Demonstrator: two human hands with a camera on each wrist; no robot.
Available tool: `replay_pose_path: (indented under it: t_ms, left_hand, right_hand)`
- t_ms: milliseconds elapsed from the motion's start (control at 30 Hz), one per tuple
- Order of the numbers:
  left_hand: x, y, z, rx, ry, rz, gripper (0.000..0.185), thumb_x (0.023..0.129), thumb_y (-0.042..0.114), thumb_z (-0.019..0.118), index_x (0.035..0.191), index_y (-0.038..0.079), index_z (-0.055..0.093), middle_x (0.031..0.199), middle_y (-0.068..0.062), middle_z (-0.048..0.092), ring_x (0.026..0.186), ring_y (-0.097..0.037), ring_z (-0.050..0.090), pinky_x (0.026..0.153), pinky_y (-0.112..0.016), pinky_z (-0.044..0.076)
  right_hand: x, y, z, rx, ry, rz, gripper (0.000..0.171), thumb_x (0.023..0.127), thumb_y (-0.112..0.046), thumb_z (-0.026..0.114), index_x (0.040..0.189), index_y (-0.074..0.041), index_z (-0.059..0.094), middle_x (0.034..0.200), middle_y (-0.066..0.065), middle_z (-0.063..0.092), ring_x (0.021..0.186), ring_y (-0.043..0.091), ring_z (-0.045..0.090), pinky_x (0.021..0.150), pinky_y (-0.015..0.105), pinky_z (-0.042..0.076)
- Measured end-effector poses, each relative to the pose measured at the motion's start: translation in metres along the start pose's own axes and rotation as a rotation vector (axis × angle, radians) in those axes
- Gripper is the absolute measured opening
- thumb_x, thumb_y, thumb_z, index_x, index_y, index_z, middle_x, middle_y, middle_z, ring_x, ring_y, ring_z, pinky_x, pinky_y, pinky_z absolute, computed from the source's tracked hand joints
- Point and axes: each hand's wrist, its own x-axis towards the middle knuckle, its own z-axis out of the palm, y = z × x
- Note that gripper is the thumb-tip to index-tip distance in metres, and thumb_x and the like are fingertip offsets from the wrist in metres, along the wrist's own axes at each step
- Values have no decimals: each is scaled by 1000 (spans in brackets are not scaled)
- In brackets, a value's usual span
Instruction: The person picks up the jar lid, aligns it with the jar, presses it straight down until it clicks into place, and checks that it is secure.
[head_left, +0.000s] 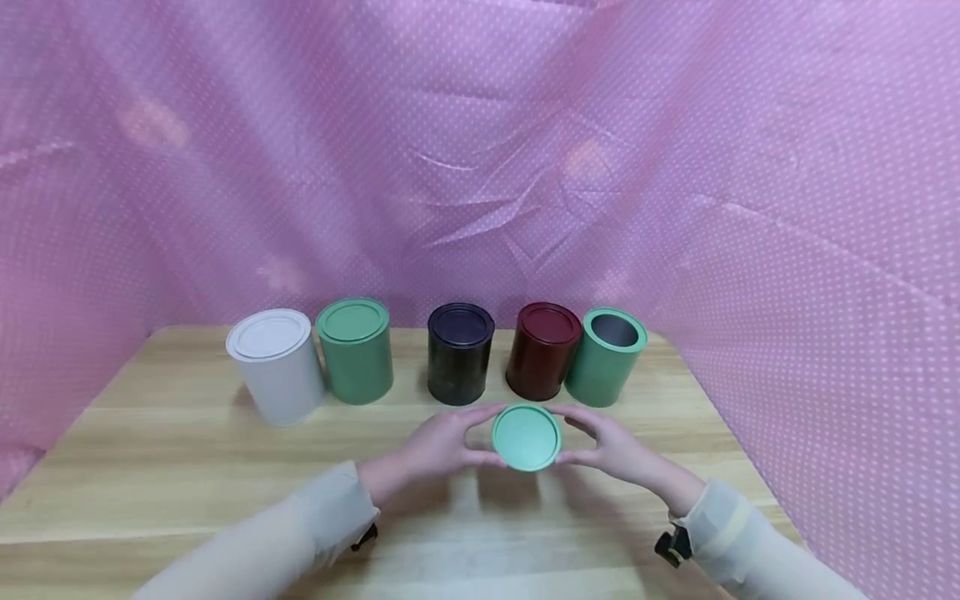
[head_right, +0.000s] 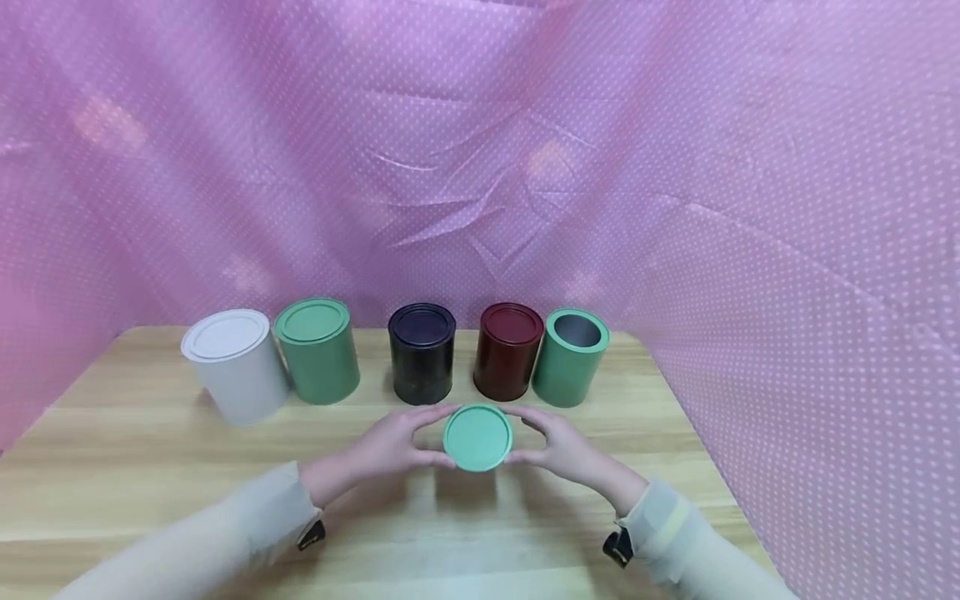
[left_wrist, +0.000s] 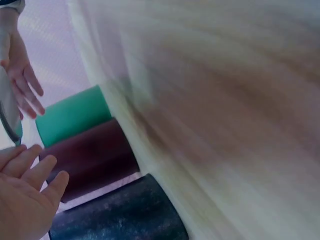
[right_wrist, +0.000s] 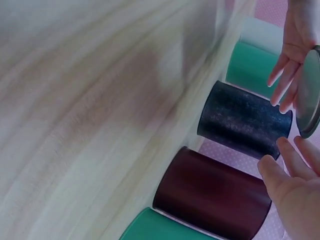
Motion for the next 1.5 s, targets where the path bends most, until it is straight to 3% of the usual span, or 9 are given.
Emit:
replay_pose_path:
  t_ms: [100,333,567,767,900,1200,1333,1500]
  left_hand:
    - [7,0,-4,13,19,26,77,75,40,81,140,11,52,140,-11,55,130,-29,51,104,-47,45]
    - [14,2,-5,6,31,39,76,76,39,81,140,10,53,140,-11,55,129,-26,53,104,-43,47]
    - [24,9,-5,1,84,-32,76,78,40,79,142,13,50,140,-12,54,128,-27,54,104,-45,46]
    - [42,14,-7,62,111,13,76,81,42,77,144,12,48,143,-10,52,130,-25,52,104,-41,46]
    - [55,19,-9,70,118,23,77,81,43,76,145,12,45,146,-12,48,131,-26,50,103,-41,47]
    - [88,30,-13,-91,80,-3,75,85,39,71,149,17,40,155,-9,37,143,-22,35,113,-45,36]
    - [104,34,-12,-116,123,23,71,86,36,72,147,13,43,152,-7,41,144,-20,32,116,-45,32]
    - [125,41,-10,-166,111,5,68,87,38,70,146,19,44,153,-1,41,147,-18,26,117,-48,29]
  right_hand:
    - [2,0,-3,-4,26,-26,63,81,-15,77,136,2,51,137,19,55,131,22,48,106,53,40]
    - [4,-1,-6,34,38,-40,68,79,-10,79,138,3,48,140,21,52,129,-5,41,107,51,39]
    - [13,0,-13,19,88,-52,74,75,-9,81,139,5,45,139,23,51,130,6,45,109,43,40]
    - [17,4,-25,47,148,-91,75,76,-1,79,140,8,42,139,29,47,123,-8,44,103,13,40]
    - [18,6,-35,54,172,-123,74,77,3,76,141,9,40,141,31,44,125,-11,40,104,7,34]
    - [16,9,-60,21,234,-62,75,81,1,74,146,1,36,148,26,37,129,-13,33,108,4,24]
    - [14,11,-68,17,277,-16,74,83,1,72,147,0,36,149,25,36,130,-9,34,108,4,25]
    - [10,9,-81,-6,352,62,72,85,-1,70,148,-1,35,151,25,33,140,22,32,108,5,26]
